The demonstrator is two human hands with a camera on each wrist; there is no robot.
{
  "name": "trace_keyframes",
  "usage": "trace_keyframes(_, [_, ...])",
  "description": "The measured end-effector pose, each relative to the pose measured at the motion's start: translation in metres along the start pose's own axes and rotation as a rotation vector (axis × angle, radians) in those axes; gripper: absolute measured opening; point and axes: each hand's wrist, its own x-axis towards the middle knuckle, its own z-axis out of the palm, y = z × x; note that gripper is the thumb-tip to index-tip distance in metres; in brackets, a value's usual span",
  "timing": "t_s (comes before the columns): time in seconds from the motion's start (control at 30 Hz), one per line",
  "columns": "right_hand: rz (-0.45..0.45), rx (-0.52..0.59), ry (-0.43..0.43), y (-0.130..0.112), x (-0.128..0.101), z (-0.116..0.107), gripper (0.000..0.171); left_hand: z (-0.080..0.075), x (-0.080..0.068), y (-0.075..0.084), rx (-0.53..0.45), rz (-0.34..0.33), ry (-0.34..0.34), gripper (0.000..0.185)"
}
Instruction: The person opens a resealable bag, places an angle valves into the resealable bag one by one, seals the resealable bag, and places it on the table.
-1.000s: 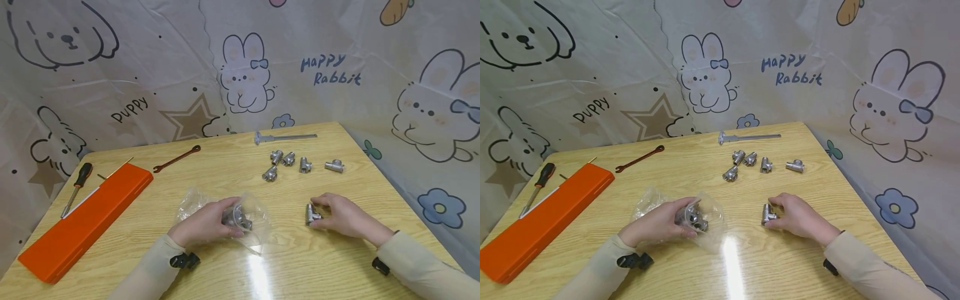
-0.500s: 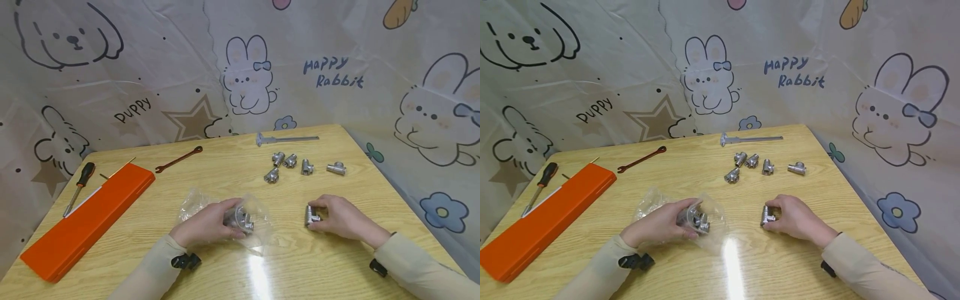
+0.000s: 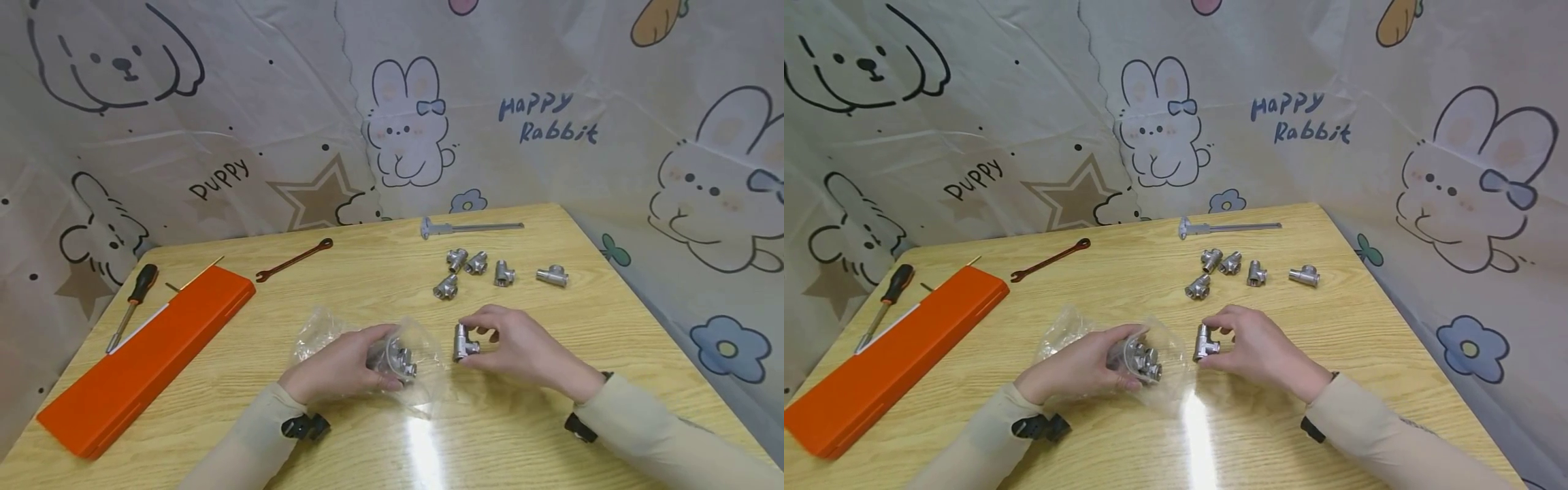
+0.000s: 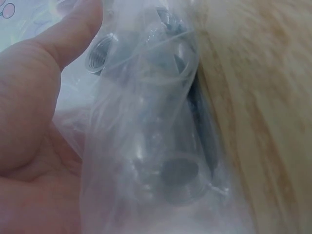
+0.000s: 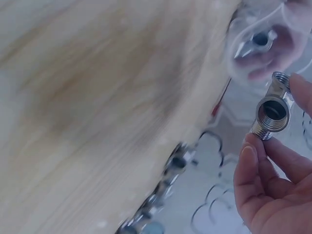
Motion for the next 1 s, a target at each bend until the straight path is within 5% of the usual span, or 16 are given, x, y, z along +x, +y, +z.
trace_keyframes(0.27, [-0.128, 0.035, -0.047, -0.025, 0.017, 0.02, 0.061, -0.001, 0.001, -0.001, -0.025, 0.027, -0.005, 0.089])
trace_keyframes(0.53, [-0.261, -0.059, -0.101, -0.039, 0.033, 0.043, 0.059, 0.0, 0.001, -0.003, -0.006, 0.052, -0.002, 0.094])
trace_keyframes(0.83, [-0.365, -0.069, -0.106, -0.052, 0.046, 0.064, 0.038, -0.001, -0.001, -0.002, -0.027, 0.063, -0.005, 0.098])
trace_keyframes(1.0, [-0.377, -0.088, -0.091, -0.052, 0.048, 0.067, 0.04, -0.002, -0.001, -0.001, -0.02, 0.066, -0.011, 0.101])
